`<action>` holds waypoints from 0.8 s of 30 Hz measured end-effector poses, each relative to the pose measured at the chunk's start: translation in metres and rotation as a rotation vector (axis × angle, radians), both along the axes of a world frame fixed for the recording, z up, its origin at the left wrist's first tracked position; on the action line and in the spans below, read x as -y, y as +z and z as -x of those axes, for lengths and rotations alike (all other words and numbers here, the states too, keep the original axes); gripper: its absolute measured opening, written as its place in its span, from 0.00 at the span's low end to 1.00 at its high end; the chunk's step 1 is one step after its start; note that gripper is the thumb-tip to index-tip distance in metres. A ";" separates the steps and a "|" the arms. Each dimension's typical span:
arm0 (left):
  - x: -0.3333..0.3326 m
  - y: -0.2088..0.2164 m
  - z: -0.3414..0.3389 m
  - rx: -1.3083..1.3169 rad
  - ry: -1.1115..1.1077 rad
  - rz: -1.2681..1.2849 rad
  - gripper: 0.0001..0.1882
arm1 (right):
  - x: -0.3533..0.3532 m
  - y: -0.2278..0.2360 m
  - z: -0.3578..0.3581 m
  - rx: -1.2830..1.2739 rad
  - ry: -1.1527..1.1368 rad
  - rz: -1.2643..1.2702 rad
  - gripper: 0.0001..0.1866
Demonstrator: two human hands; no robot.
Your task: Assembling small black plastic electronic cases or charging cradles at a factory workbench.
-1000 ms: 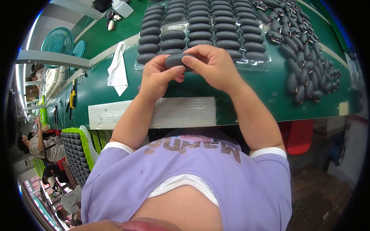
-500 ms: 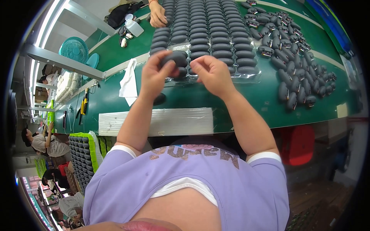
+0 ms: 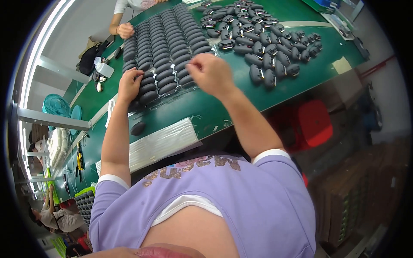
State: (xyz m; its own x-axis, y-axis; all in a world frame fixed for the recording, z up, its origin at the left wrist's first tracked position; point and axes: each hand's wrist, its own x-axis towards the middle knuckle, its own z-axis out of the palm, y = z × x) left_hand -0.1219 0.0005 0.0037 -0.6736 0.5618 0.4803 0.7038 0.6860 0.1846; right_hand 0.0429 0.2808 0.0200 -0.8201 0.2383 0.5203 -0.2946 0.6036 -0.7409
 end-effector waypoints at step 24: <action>-0.037 0.005 -0.143 1.181 -0.362 -1.032 0.16 | 0.048 0.000 -0.014 0.469 0.679 0.758 0.17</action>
